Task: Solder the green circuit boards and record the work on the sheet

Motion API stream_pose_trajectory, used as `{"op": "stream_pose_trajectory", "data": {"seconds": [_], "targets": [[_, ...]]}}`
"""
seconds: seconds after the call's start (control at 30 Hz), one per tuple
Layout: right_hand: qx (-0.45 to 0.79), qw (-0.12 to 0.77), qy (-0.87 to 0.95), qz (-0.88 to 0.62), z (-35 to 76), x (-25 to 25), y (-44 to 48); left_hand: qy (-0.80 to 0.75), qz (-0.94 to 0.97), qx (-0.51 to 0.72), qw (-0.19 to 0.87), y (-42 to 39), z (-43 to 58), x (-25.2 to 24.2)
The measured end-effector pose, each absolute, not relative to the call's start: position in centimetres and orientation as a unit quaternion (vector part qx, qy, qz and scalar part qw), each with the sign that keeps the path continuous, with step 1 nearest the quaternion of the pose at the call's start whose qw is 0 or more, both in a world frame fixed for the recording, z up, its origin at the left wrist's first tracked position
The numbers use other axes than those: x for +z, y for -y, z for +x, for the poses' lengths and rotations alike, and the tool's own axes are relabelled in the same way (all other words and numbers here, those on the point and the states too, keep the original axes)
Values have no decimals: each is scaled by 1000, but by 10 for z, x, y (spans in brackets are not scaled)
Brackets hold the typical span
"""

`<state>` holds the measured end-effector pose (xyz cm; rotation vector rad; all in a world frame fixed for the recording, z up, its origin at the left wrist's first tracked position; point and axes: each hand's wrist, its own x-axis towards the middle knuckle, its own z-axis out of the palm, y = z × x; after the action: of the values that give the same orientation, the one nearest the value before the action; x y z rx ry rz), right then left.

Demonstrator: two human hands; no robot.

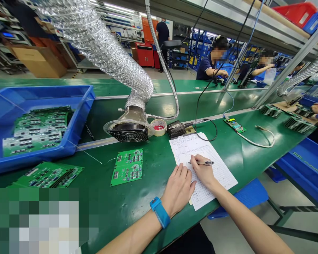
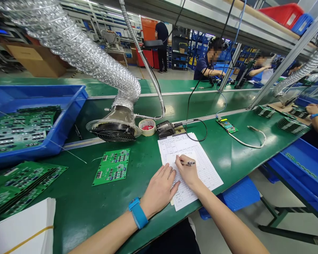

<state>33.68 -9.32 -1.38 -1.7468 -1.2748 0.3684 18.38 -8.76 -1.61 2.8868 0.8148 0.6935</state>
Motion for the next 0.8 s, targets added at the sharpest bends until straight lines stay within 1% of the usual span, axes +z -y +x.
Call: {"op": "stream_pose_trajectory", "data": {"seconds": [0.33, 0.8], "targets": [[140, 449, 526, -708, 337, -14, 92, -265, 938, 220, 32, 88, 184, -13], [132, 462, 515, -710, 338, -14, 91, -263, 938, 222, 24, 88, 184, -14]]}}
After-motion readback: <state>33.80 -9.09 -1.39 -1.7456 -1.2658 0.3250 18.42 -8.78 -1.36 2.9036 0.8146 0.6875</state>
